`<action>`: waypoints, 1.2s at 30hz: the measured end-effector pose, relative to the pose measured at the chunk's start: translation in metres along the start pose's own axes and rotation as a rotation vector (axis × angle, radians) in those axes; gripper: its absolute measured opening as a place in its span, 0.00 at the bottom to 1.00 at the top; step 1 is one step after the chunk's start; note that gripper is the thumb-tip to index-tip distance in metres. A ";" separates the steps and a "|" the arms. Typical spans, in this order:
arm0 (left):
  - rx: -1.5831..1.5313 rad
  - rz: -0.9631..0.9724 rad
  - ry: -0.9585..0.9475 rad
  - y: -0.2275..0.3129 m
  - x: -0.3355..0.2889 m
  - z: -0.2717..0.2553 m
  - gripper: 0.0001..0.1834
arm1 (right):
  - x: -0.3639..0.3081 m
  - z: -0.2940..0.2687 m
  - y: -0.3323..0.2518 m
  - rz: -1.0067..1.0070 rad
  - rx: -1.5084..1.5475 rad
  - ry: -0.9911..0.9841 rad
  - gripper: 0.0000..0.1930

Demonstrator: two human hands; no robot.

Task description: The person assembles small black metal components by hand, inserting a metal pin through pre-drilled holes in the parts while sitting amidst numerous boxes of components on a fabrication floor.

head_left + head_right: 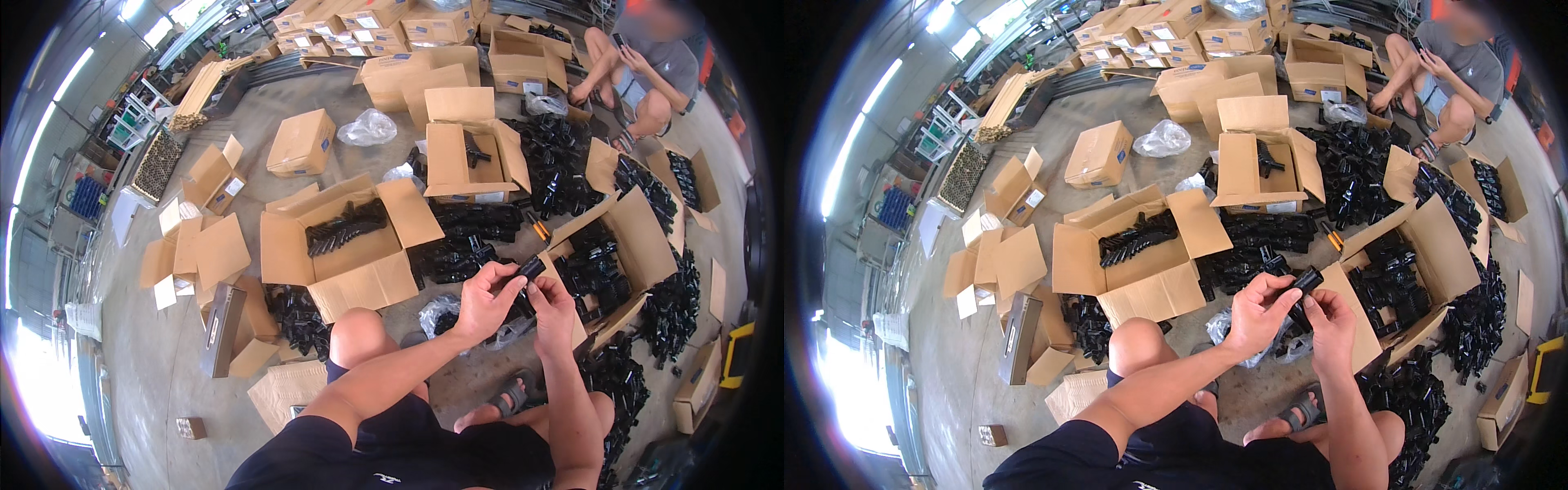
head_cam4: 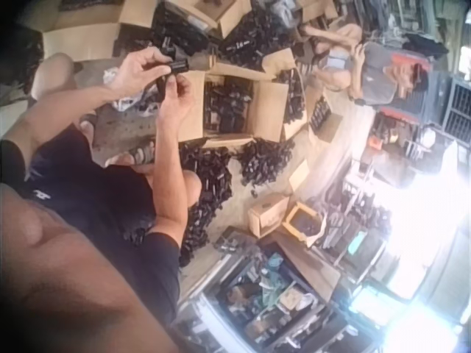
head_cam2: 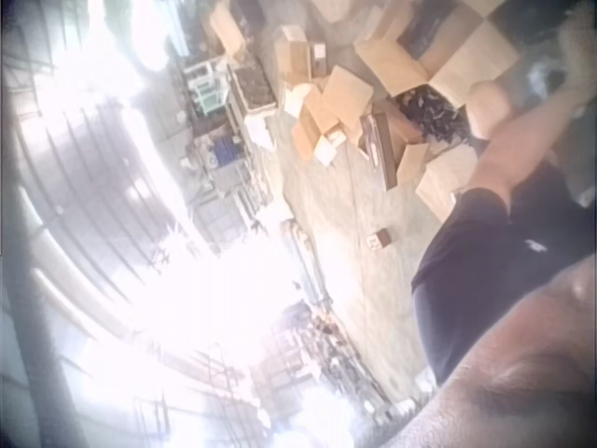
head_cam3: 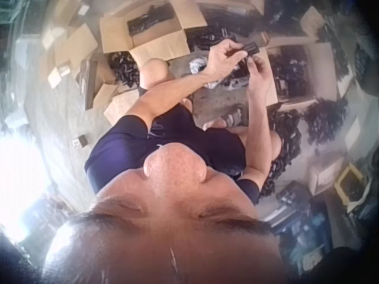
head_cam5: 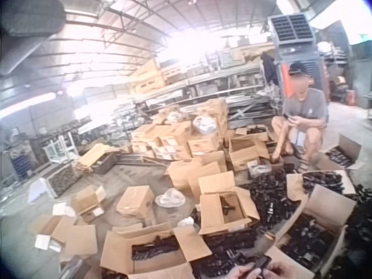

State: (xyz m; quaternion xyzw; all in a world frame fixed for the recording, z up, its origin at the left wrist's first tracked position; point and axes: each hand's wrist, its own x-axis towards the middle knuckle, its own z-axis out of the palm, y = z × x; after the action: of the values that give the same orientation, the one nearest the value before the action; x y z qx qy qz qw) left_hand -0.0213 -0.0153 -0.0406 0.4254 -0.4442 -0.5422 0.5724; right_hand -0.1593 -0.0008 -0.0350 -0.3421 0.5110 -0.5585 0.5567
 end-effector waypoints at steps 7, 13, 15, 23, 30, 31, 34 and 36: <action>0.028 -0.022 -0.003 0.001 0.002 0.000 0.09 | -0.001 -0.003 0.009 0.014 -0.126 -0.003 0.07; -0.004 -0.011 0.004 0.000 0.000 0.003 0.09 | -0.001 -0.001 0.002 -0.007 -0.103 -0.007 0.06; -0.012 -0.008 0.004 0.000 0.000 0.003 0.09 | -0.001 -0.001 0.001 -0.009 -0.061 0.002 0.06; -0.051 -0.016 -0.004 -0.008 -0.001 -0.001 0.09 | -0.004 -0.001 0.004 0.010 0.042 0.000 0.07; -0.032 -0.029 0.070 -0.006 0.000 0.005 0.07 | 0.001 -0.001 0.013 -0.003 0.001 0.054 0.08; 0.001 0.000 0.084 -0.004 0.001 0.003 0.07 | 0.003 0.000 0.017 0.001 0.000 0.052 0.08; -0.036 0.028 0.074 -0.005 0.003 0.002 0.08 | 0.004 0.004 0.016 0.006 0.053 0.036 0.08; -0.016 0.000 0.042 -0.004 0.003 0.002 0.08 | 0.004 0.001 0.012 0.036 0.045 0.042 0.08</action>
State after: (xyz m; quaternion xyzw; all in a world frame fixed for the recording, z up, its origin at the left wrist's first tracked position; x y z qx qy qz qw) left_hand -0.0240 -0.0185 -0.0440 0.4322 -0.4275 -0.5367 0.5852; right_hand -0.1553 -0.0029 -0.0469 -0.3085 0.5160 -0.5669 0.5632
